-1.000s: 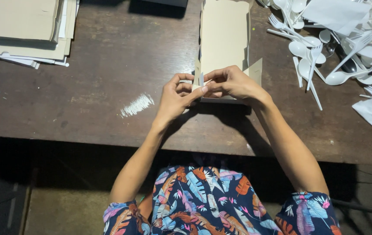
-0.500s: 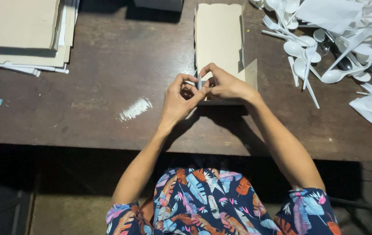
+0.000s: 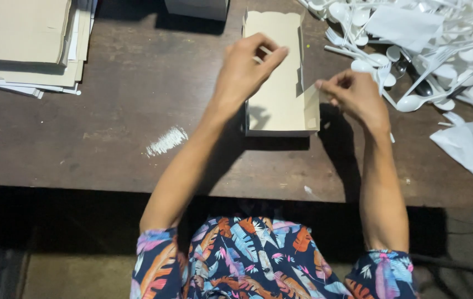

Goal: The person assembles a small cardboard box from a flat die-cut sheet. They fold the side flaps inward, tuck the bottom tabs into slots, and secure the top lid by folding and tucking the closure flaps. The finished box is placed on the table.

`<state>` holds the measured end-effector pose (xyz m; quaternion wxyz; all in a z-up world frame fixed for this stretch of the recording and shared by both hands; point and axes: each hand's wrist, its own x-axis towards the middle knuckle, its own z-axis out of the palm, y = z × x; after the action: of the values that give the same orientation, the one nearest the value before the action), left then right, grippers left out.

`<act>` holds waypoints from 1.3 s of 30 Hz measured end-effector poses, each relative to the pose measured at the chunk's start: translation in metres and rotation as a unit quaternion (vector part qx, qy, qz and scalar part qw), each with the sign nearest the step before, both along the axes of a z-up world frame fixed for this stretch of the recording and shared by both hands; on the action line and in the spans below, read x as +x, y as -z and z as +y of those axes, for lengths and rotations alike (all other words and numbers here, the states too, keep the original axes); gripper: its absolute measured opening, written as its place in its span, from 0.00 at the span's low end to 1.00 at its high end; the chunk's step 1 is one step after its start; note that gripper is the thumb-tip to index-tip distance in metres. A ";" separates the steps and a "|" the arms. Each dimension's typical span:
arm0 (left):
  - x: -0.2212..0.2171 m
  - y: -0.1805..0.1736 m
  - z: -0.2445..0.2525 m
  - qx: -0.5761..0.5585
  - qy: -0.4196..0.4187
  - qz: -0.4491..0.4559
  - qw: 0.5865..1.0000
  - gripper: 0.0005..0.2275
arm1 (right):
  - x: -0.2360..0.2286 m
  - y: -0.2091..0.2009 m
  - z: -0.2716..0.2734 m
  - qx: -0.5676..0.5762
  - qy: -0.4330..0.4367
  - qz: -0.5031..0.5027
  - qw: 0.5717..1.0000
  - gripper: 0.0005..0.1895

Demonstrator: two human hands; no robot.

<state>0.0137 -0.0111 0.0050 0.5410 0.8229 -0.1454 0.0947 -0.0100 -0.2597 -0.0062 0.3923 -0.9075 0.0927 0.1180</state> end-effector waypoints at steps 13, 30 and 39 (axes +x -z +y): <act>0.108 0.114 -0.128 0.207 -0.075 0.171 0.960 0.14 | 0.005 0.068 -0.020 0.249 0.096 0.003 0.964 0.21; -0.014 0.045 -0.064 0.114 0.059 0.165 0.978 0.08 | 0.007 0.123 -0.013 0.379 0.151 -0.037 0.912 0.10; -0.023 0.068 -0.069 0.106 0.054 0.118 0.986 0.10 | 0.004 0.126 -0.014 0.408 0.125 -0.030 0.904 0.11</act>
<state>-0.0091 -0.0797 -0.0630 0.4682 0.8721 -0.1336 -0.0482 -0.0063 -0.2737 -0.1319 0.7426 -0.6520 0.1376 0.0682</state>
